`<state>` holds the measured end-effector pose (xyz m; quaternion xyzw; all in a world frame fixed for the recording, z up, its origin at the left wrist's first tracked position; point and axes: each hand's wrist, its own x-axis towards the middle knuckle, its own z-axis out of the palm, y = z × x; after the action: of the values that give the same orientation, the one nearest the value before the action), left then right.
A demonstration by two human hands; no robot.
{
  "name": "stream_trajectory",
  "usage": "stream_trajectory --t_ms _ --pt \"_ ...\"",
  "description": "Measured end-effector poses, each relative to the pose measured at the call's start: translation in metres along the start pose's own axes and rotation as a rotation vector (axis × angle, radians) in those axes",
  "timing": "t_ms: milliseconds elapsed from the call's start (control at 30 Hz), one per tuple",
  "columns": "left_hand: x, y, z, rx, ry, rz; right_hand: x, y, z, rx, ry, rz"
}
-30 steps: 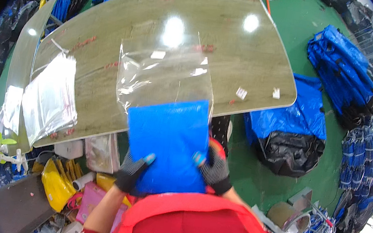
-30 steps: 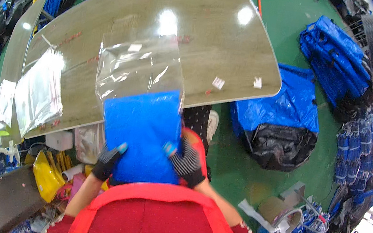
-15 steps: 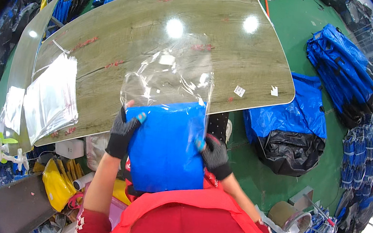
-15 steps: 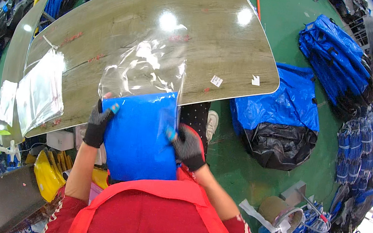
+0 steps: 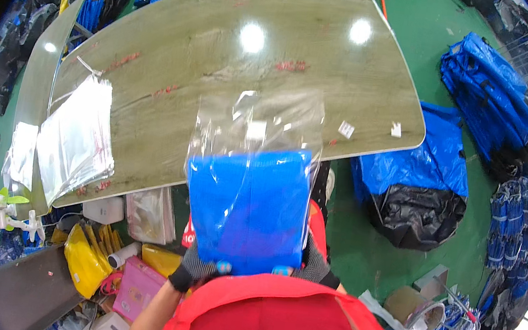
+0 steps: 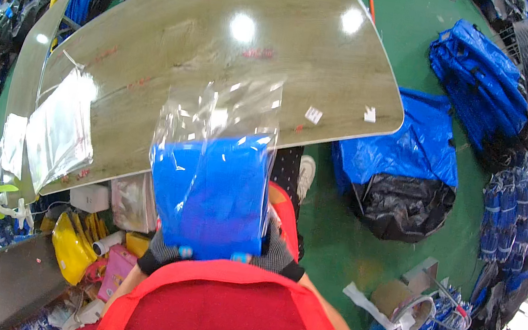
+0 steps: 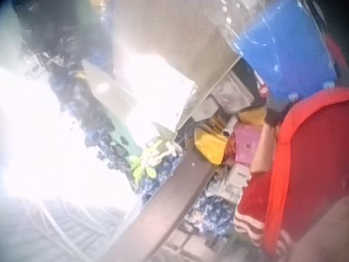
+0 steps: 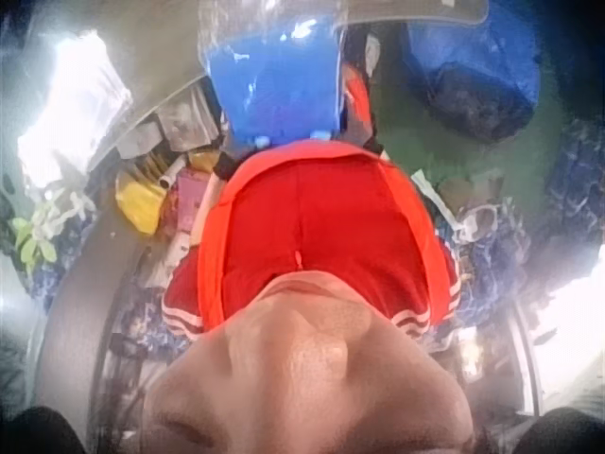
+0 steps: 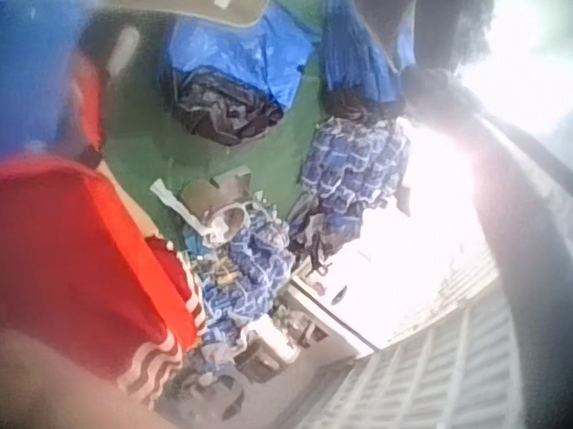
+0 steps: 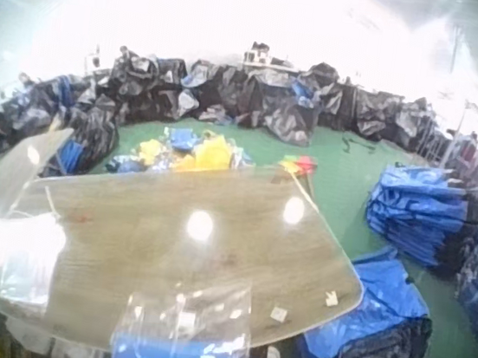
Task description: The person folds blue and black plastic bags on a table, then places each folded bag into a clear plastic sleeve. The person repeats this process multiple times, handling the bags and sleeves by hand.
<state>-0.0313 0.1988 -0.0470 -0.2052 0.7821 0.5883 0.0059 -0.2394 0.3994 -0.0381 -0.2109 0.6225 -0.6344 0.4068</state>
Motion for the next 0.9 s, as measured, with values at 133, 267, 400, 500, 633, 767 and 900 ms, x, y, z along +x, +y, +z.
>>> stream_trajectory --t_ms 133,267,400,500,633,767,900 --pt "0.017 0.0 0.002 -0.147 0.088 -0.299 -0.015 0.003 -0.024 -0.033 -0.048 0.328" --pt "0.06 0.034 -0.043 -0.447 0.35 -0.031 0.012 -0.033 -0.042 -0.115 -0.279 0.372" --pt "0.072 0.065 -0.047 -0.611 0.089 -0.222 0.042 -0.067 -0.033 -0.169 -0.223 0.281" --pt "0.06 0.058 -0.021 -0.609 -0.093 -0.333 0.05 -0.072 -0.022 0.377 0.121 0.28" --pt "0.048 0.027 -0.025 -1.005 0.066 -0.295 0.047 -0.066 -0.014 -0.175 -0.155 0.161" --pt "0.044 0.017 -0.038 -0.739 -0.024 -0.274 0.05 -0.063 -0.02 0.072 0.009 0.291" --pt "0.048 0.022 -0.033 -0.708 -0.035 -0.285 0.057 -0.062 -0.026 -0.252 -0.204 0.223"
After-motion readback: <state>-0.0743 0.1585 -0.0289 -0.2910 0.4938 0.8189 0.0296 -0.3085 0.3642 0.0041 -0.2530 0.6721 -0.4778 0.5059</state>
